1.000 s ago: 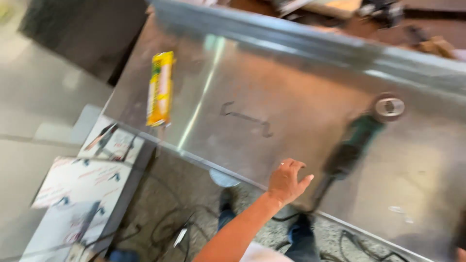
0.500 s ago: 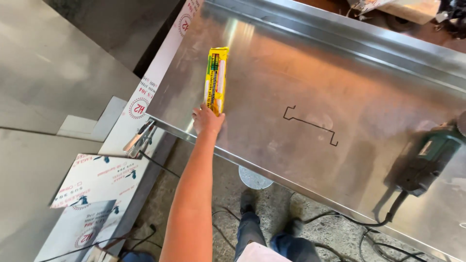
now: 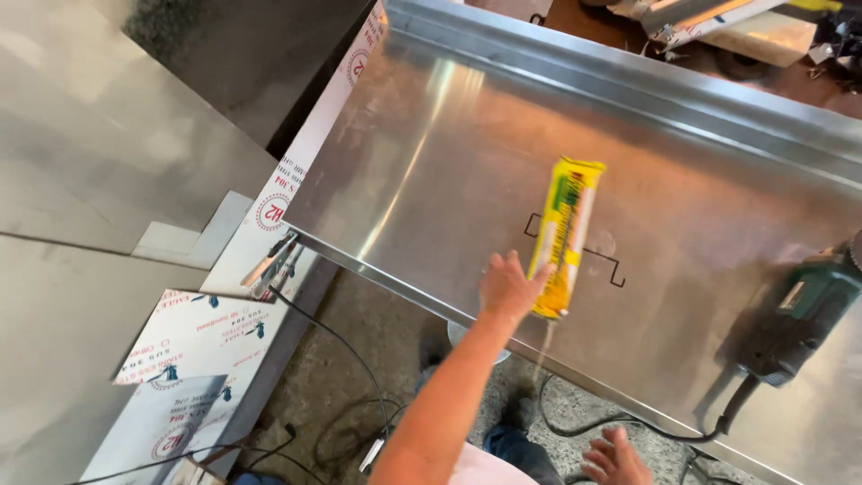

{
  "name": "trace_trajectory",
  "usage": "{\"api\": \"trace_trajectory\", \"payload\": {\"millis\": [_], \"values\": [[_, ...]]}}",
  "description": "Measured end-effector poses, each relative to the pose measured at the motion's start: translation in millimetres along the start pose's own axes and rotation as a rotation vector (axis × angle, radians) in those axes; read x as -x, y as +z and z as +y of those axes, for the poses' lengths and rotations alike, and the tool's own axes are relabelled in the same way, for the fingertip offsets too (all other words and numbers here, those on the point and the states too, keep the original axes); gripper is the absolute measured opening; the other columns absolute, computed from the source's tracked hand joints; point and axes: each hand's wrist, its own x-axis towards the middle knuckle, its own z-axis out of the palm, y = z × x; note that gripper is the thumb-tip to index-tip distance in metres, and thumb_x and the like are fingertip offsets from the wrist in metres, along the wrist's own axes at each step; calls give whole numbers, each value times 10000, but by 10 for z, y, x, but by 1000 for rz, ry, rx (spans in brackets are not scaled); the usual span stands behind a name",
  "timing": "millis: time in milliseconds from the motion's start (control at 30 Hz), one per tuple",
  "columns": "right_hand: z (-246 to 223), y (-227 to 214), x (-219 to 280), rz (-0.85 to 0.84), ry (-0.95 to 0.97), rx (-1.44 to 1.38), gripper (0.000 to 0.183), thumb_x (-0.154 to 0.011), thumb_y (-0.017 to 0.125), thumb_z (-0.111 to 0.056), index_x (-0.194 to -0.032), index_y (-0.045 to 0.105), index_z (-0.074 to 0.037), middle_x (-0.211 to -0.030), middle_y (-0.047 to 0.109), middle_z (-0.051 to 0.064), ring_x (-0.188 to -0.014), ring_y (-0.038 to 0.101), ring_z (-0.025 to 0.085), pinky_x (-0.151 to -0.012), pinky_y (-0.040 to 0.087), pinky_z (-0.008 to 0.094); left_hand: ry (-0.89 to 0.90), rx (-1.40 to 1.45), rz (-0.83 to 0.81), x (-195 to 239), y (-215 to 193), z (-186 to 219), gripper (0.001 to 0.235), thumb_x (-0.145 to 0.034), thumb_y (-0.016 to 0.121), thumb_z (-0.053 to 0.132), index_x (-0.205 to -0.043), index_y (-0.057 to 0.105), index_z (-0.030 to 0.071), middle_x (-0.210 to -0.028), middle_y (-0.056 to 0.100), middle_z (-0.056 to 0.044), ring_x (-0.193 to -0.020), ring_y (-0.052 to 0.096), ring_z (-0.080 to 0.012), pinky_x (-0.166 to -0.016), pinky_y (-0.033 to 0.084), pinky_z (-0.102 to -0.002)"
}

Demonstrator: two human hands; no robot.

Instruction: Marking and preparing metal strips for fabrication on a workbench.

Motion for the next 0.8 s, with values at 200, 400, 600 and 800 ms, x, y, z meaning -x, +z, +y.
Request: {"api": "trace_trajectory", "payload": {"millis": [200,400,600,800], "values": [[-697,612,157,89,141,-737,1234,-865,538,-939,-1551,358,71,-1232,538,186,-1139,579,395,-969,464,648,-61,-221,191,-1330,-1323,-1212,507,-890,645,484,-1100,683,24,-1197,643,-233,-1174,599,-399,-997,479,-547],[-1138,1208,377,363,120,-875,1106,-867,573,-835,-1524,274,2,-1493,424,181,-1319,496,365,-1122,384,608,-255,-411,273,-2744,-2234,-2651,913,-835,707,663,-1328,571,-93,-1363,553,-351,-1270,539,-492,-982,481,-600],[-1566,1708,628,438,103,-1000,1125,-770,567,-903,-1603,356,-176,-1527,440,134,-1355,464,345,-1132,350,582,-301,-367,-4,-3235,-2341,-3173,908,-867,587,792,-1124,757,-62,-1161,727,-328,-1159,664,-487,-1002,511,-548],[-1766,1800,607,529,89,-1048,1041,-731,496,-902,-1572,354,-304,-1553,412,58,-1406,409,357,-1125,326,649,-140,-428,-80,-3536,-2192,-3765,889,-896,550,786,-1161,787,-29,-1182,722,-319,-1198,636,-483,-1063,472,-514]]}}
